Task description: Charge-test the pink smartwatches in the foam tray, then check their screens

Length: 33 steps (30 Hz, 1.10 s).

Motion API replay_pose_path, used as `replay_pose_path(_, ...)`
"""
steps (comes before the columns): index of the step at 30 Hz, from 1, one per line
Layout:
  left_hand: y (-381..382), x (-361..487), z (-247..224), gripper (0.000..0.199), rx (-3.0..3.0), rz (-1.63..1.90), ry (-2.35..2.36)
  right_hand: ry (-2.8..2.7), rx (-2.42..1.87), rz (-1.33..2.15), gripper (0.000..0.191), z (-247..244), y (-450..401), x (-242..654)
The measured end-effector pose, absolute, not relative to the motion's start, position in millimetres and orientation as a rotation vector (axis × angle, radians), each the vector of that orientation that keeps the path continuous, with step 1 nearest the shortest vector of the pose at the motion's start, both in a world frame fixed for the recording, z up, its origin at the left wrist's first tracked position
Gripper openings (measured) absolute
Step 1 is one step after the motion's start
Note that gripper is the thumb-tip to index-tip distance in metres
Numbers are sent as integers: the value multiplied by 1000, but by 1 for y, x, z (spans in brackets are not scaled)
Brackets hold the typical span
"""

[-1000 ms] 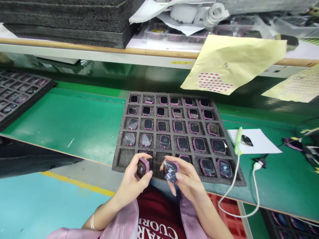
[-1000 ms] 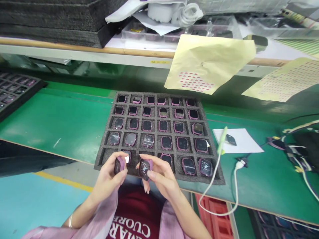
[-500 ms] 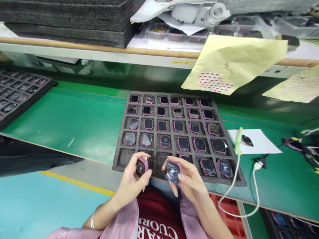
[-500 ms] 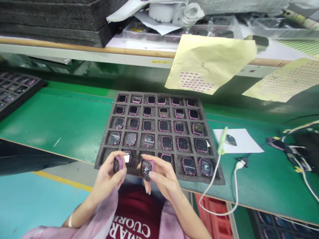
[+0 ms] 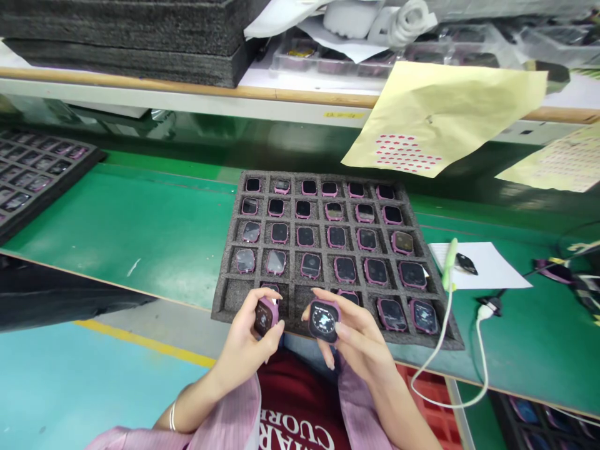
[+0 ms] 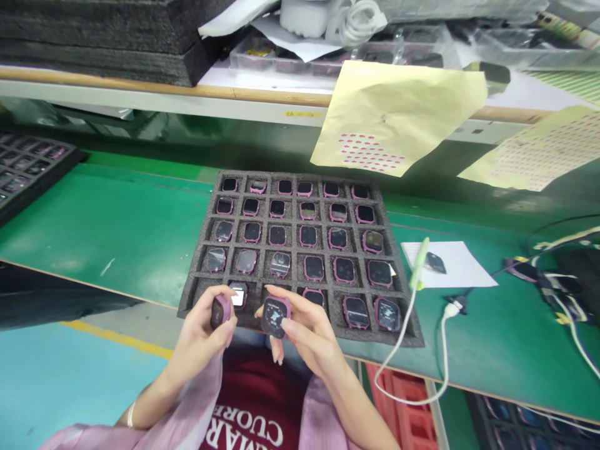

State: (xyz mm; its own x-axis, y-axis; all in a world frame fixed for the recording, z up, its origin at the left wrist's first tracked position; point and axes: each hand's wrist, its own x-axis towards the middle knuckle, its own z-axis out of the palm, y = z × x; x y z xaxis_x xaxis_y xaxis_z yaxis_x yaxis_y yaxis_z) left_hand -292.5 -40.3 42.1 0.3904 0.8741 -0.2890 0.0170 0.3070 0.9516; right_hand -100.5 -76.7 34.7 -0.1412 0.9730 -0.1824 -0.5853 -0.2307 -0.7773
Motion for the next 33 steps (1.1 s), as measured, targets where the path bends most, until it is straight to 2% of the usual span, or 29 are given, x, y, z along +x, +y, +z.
replay_pose_path(3,-37,-292,40,45,1032,685,900,-686,-871,1681,42,34,-75,-99)
replay_pose_path(5,-35,-294,36,48,993,702,812,-713,-889,1681,41,32,-75,-98)
replay_pose_path(9,-33,-299,31,42,897,693,721,-761,-914,1663,41,26,-75,-96)
replay_pose_path(16,-31,-301,31,42,861,706,725,-795,-982,1575,50,19,-77,-99)
replay_pose_path(29,-30,-300,31,37,924,681,725,-813,-972,1533,44,20,-77,-102)
replay_pose_path(33,-29,-297,31,42,971,671,765,-834,-975,1527,45,23,-75,-101)
